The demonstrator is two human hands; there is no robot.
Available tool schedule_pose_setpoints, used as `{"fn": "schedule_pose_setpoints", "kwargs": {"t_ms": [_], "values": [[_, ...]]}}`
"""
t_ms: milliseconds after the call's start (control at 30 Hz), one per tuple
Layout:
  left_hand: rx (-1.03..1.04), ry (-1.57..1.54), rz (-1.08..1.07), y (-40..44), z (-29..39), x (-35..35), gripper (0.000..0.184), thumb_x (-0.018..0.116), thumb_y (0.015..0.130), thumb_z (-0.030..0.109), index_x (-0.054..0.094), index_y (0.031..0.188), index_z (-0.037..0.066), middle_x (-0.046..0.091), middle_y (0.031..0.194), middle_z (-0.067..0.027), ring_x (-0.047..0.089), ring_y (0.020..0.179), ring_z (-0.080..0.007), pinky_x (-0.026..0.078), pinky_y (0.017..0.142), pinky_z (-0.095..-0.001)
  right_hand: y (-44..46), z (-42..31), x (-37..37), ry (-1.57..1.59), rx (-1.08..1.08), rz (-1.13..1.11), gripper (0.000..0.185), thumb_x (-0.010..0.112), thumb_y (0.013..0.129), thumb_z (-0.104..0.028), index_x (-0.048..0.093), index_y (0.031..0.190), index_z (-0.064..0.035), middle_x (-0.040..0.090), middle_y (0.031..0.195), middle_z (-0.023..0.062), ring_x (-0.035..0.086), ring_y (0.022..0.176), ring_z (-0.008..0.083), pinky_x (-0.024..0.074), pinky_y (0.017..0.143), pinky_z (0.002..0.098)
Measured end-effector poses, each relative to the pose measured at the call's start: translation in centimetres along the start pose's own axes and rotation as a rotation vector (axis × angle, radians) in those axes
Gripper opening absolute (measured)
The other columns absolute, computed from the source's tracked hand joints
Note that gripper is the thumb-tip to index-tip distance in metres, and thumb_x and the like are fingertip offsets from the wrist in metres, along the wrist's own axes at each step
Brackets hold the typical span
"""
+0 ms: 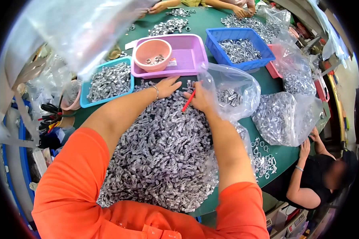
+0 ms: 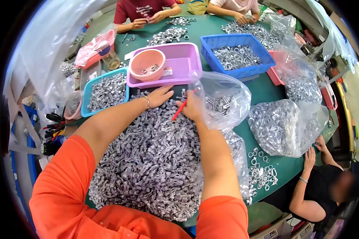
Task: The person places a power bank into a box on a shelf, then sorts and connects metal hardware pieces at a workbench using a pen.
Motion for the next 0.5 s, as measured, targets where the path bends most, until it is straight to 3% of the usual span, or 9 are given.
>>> {"fn": "schedule_pose_setpoints", "kwargs": {"t_ms": [33,67,167,200,233,300,433,467,500], "values": [[-0.056,0.125,-0.016,0.0,0.2,0.3,0.053,0.041,0.093,0.039,0.040,0.134,0.005,0.042,0.135,-0.0174,0.041,0.122,-0.0323,0.029,0.104,-0.0368,0.2,0.5,1.2,0.001,0.021,-0.073,0.048,0.066,0.077,-0.041,0.053,0.107,-0.0057,0.063,0.095,0.0194,0.056,0.100,0.0362,0.0335,0.095,0.0452],[-0.115,0.254,-0.034,-0.3,0.1,0.6,0.053,0.040,0.093,0.040,0.041,0.134,0.007,0.042,0.135,-0.0158,0.040,0.123,-0.0316,0.029,0.104,-0.0371,0.0,1.1,2.1,0.074,-0.004,0.018,0.045,0.065,0.078,-0.041,0.052,0.105,-0.0063,0.061,0.088,0.0179,0.056,0.091,0.0351,0.0383,0.087,0.0433],[0.040,-0.058,-0.049,0.4,-1.1,3.1,0.046,0.038,0.094,0.037,0.049,0.129,0.008,0.046,0.132,-0.0128,0.040,0.123,-0.0277,0.028,0.104,-0.0397,-0.2,2.3,4.5,0.299,0.127,-0.061,0.041,0.063,0.081,-0.040,0.051,0.101,-0.0067,0.057,0.080,0.0151,0.055,0.080,0.0311,0.0417,0.077,0.0404],[0.040,-0.003,0.067,-0.2,-0.6,3.3,0.041,0.040,0.094,0.032,0.053,0.123,0.006,0.053,0.124,-0.0140,0.048,0.115,-0.0287,0.034,0.100,-0.0382,-0.3,2.4,5.1,0.412,0.178,-0.082,0.037,0.063,0.082,-0.037,0.049,0.099,-0.0073,0.053,0.075,0.0124,0.053,0.074,0.0259,0.0422,0.068,0.0368],[0.084,-0.097,0.095,-0.3,-0.4,2.9,0.039,0.040,0.094,0.031,0.058,0.116,0.005,0.058,0.114,-0.0146,0.052,0.108,-0.0300,0.037,0.096,-0.0361,-0.5,2.8,5.5,0.492,0.237,-0.030,0.035,0.063,0.081,-0.036,0.050,0.092,-0.0051,0.061,0.080,0.0200,0.060,0.079,0.0367,0.0451,0.071,0.0414],[0.177,-0.070,-0.027,-0.9,0.0,2.8,0.039,0.037,0.094,0.031,0.061,0.110,0.005,0.059,0.109,-0.0142,0.052,0.106,-0.0292,0.038,0.094,-0.0356,-1.2,2.1,5.4,0.672,0.181,-0.001,0.032,0.062,0.084,-0.035,0.051,0.092,-0.0053,0.060,0.077,0.0147,0.059,0.074,0.0277,0.0451,0.069,0.0362],[0.099,-0.092,-0.063,-1.9,-0.5,2.4,0.031,0.035,0.093,0.026,0.059,0.102,0.008,0.059,0.107,-0.0110,0.053,0.103,-0.0294,0.041,0.089,-0.0353,-2.3,1.3,5.6,0.754,0.208,-0.083,0.031,0.060,0.086,-0.034,0.053,0.093,-0.0045,0.059,0.076,0.0099,0.057,0.072,0.0199,0.0447,0.068,0.0316],[-0.073,-0.278,-0.107,-2.1,-1.5,2.7,0.038,0.036,0.092,0.034,0.062,0.097,0.007,0.061,0.107,-0.0123,0.053,0.102,-0.0301,0.039,0.090,-0.0352,-2.5,1.2,5.8,0.860,0.224,-0.111,0.029,0.058,0.089,-0.030,0.052,0.096,-0.0031,0.058,0.079,0.0086,0.054,0.075,0.0161,0.0435,0.070,0.0291],[-0.077,-0.279,-0.110,-2.7,-0.7,2.0,0.038,0.036,0.092,0.034,0.062,0.097,0.007,0.061,0.107,-0.0123,0.053,0.102,-0.0301,0.039,0.090,-0.0352,-2.7,0.9,6.2,0.964,0.238,-0.139,0.027,0.055,0.091,-0.027,0.051,0.098,-0.0018,0.057,0.083,0.0073,0.052,0.079,0.0123,0.0423,0.071,0.0267]]}}
Point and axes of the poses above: each hand's wrist, its own y-axis towards the middle knuckle, its own x-axis out of the palm, z = x × y, the point moved 7 cm from there along y, towards the middle knuckle
